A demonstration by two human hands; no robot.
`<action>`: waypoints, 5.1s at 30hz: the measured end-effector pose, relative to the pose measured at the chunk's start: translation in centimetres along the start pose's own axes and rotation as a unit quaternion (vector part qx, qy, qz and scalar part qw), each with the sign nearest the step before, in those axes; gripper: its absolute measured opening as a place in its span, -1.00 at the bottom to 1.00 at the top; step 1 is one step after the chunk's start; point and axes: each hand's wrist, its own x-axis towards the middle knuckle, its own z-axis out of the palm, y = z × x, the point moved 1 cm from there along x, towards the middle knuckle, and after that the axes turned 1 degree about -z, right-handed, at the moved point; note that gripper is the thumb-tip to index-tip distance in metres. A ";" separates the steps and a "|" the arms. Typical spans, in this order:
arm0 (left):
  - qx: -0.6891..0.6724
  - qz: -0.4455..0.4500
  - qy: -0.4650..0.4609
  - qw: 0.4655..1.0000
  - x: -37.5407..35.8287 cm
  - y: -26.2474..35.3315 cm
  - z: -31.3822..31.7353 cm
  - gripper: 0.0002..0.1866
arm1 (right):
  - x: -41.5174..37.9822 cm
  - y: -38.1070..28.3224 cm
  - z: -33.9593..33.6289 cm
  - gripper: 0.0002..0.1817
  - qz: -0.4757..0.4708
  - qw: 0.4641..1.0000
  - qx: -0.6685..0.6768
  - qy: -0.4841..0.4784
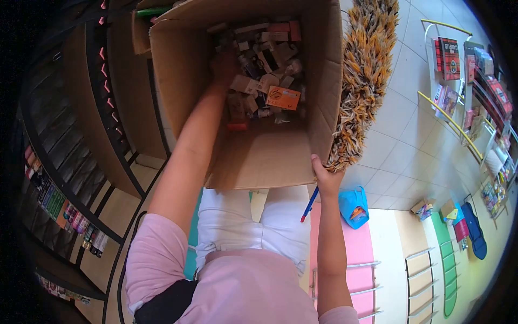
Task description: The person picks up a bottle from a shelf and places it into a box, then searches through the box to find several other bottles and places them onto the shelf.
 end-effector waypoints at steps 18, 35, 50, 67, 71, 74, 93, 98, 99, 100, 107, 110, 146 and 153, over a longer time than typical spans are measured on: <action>-0.076 0.015 -0.045 0.996 -0.2 -0.5 -1.6 -0.49 | -0.2 0.8 -0.2 -0.55 0.021 1.000 -0.009 -0.009; -0.020 0.302 -0.051 0.952 -5.6 8.5 -6.4 -0.46 | -0.1 0.3 0.0 -0.59 0.005 1.000 0.011 -0.007; 0.246 0.210 -0.108 0.940 0.3 5.0 -4.4 -0.80 | 0.0 0.8 -0.4 -0.61 0.010 0.999 0.005 -0.030; 0.075 0.424 0.013 0.903 -11.4 9.1 2.9 -0.59 | -0.1 0.4 -0.2 -0.61 0.015 0.999 0.028 -0.036; 0.093 0.390 -0.074 0.913 -9.8 9.1 3.2 -0.61 | 0.0 0.4 -0.2 -0.61 0.001 0.999 0.012 -0.029; 0.187 0.309 -0.256 0.897 -7.8 9.0 0.9 -0.66 | -0.1 0.5 -0.4 -0.61 0.036 0.999 0.007 -0.039; -0.031 0.264 -0.023 0.964 -3.8 9.6 4.5 -0.81 | -0.2 1.3 -0.5 -0.59 0.017 0.999 0.012 -0.032; 0.051 0.310 0.048 0.948 -3.5 8.4 5.4 -0.91 | 0.0 1.2 -0.3 -0.60 -0.004 0.999 0.003 -0.036; 0.060 0.309 0.052 0.948 -3.2 8.3 6.6 -0.91 | 0.0 1.2 -0.4 -0.59 0.002 0.999 0.001 -0.040; 0.068 0.307 0.056 0.948 -2.8 8.3 8.2 -0.92 | 0.0 1.1 -0.4 -0.59 0.008 0.999 -0.002 -0.045; 0.170 0.432 -0.047 0.884 -1.3 10.3 5.0 -0.86 | 0.0 1.5 -0.5 -0.54 0.009 0.999 -0.005 -0.043; 0.071 0.464 -0.016 0.883 -2.2 9.2 1.8 -0.80 | 0.0 1.7 -0.7 -0.54 0.028 0.998 0.010 -0.062; -0.949 0.282 -0.128 0.062 -24.3 -1.8 -35.0 -0.56 | -15.8 -20.9 -0.4 -0.85 -0.630 0.667 -0.384 -0.106; -0.940 0.235 0.124 0.216 -36.8 -15.6 -41.3 -0.57 | -27.7 -24.5 8.5 -0.84 -0.795 0.495 -0.293 -0.190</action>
